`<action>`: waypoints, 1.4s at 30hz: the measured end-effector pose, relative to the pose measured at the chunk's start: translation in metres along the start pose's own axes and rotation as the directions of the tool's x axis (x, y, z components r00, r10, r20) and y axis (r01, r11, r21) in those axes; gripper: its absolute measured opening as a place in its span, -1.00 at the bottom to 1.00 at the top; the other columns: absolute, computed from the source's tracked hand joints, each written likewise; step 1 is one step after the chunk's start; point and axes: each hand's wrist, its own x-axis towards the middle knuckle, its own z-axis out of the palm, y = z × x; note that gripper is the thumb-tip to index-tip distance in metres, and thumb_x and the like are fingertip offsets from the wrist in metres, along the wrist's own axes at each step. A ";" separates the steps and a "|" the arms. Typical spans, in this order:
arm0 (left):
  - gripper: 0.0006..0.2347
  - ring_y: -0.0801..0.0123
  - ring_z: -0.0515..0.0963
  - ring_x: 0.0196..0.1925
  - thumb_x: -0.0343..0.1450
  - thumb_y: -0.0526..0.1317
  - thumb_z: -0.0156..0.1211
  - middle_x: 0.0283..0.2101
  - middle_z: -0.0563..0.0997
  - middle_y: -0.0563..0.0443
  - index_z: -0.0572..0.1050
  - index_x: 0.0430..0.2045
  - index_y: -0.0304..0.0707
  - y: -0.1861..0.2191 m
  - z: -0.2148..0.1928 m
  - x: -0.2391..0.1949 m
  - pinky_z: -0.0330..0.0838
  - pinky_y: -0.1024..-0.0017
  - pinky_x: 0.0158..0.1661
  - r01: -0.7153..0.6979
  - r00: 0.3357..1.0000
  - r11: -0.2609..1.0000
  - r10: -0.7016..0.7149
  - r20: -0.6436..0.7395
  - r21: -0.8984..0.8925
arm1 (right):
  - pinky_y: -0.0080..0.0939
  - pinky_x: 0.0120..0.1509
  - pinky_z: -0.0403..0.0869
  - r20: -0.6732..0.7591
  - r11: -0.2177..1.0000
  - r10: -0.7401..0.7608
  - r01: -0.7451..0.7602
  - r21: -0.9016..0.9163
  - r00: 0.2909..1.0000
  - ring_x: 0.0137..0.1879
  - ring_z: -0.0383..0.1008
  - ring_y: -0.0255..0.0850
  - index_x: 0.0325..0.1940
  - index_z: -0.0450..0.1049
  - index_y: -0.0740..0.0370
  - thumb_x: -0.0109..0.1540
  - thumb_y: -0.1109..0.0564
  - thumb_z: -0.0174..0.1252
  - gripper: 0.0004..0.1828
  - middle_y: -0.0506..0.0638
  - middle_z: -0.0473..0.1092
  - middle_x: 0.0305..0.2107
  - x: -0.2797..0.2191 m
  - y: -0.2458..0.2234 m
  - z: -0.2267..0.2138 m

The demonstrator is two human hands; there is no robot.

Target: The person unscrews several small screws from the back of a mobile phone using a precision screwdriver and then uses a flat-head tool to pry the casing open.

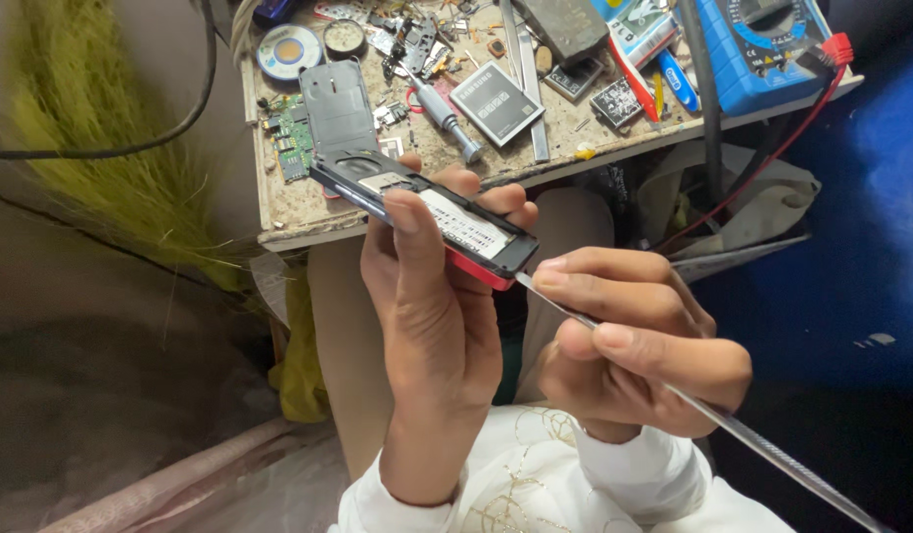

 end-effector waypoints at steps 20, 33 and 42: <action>-0.58 0.06 0.65 -0.01 0.62 -0.17 0.18 -0.07 0.52 -0.19 0.17 0.27 -0.39 -0.009 0.005 -0.007 0.61 0.13 0.06 -0.053 0.996 0.998 0.055 0.068 -0.036 | -0.13 -0.07 0.64 -0.163 0.971 0.189 -0.160 0.177 0.968 -0.31 0.63 -0.12 -0.06 0.24 0.25 0.44 0.18 0.22 -0.75 0.18 0.49 -0.43 0.000 0.002 0.011; -0.46 -0.13 0.59 0.17 0.58 -0.21 0.13 0.11 0.50 -0.41 0.03 0.42 -0.36 0.011 0.008 -0.001 0.60 0.12 0.05 0.038 0.983 0.997 -0.049 0.175 0.064 | 0.01 -0.10 0.72 -0.309 0.980 0.118 -0.060 0.192 0.944 -0.31 0.63 -0.09 -0.08 0.21 0.25 0.40 0.19 0.23 -0.73 0.18 0.46 -0.40 -0.003 0.009 0.015; -0.52 -0.10 0.62 0.10 0.61 -0.10 0.08 0.06 0.54 -0.38 0.13 0.35 -0.38 0.015 0.002 -0.001 0.61 0.03 0.08 0.114 0.980 0.993 -0.106 0.167 -0.035 | 0.06 -0.10 0.72 -0.293 0.966 0.131 -0.055 0.254 0.947 -0.29 0.65 -0.06 -0.05 0.22 0.26 0.40 0.18 0.24 -0.71 0.18 0.47 -0.36 -0.006 0.007 0.013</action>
